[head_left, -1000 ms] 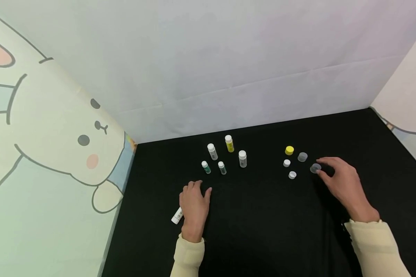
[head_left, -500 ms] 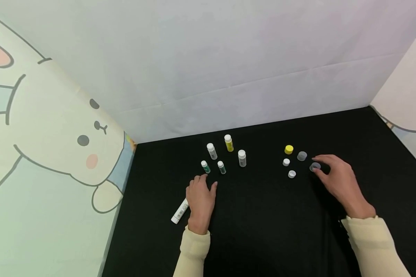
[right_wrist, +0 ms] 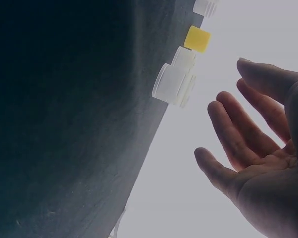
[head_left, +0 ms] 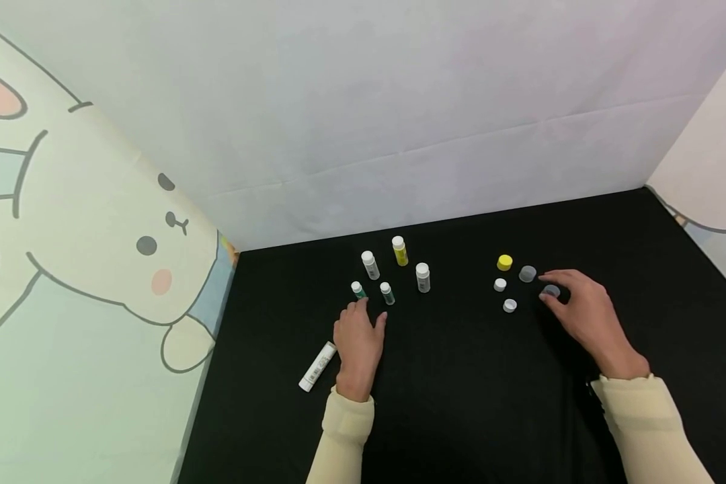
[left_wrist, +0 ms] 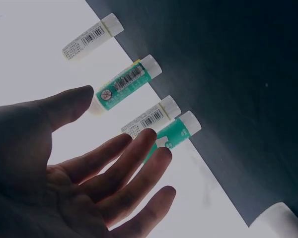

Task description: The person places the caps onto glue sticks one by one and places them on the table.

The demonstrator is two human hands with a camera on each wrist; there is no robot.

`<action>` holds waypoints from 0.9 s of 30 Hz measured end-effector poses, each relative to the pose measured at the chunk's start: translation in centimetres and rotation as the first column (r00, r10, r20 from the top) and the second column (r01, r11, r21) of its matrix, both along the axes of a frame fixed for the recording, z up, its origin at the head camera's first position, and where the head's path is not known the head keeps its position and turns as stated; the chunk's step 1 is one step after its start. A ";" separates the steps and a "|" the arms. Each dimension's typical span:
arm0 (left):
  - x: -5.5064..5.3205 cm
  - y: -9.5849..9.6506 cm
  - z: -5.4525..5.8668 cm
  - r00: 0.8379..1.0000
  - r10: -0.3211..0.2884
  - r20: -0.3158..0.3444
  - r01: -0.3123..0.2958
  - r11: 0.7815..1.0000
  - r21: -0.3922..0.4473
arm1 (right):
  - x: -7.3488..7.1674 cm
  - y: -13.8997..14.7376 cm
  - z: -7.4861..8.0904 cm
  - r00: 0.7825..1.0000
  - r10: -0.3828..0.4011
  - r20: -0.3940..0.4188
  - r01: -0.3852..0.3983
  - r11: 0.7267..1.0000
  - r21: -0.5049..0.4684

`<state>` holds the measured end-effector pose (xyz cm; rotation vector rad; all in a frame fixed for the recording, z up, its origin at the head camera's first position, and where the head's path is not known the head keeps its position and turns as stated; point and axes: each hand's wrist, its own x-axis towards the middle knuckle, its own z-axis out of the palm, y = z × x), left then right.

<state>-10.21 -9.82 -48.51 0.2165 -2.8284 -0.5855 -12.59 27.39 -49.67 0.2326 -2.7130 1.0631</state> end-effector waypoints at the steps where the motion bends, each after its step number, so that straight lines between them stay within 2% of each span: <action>1: 0.0 0.1 0.0 1.000 0.001 -0.003 -0.001 1.000 0.003 | 0.0 0.0 0.0 1.000 -0.001 0.001 0.001 1.000 0.002; 13: -0.5 0.5 -0.4 1.000 0.015 -0.021 -0.015 1.000 0.008 | -0.3 0.1 0.0 1.000 -0.008 0.016 0.007 1.000 0.011; 20: -0.6 1.2 -0.1 1.000 0.020 -0.014 -0.020 1.000 0.002 | -0.5 0.1 -0.2 1.000 -0.004 0.012 0.004 1.000 0.005; 27: -0.6 1.6 0.1 0.997 0.023 -0.071 -0.023 1.000 -0.001 | -0.8 0.3 -0.3 1.000 -0.008 0.025 0.008 1.000 0.001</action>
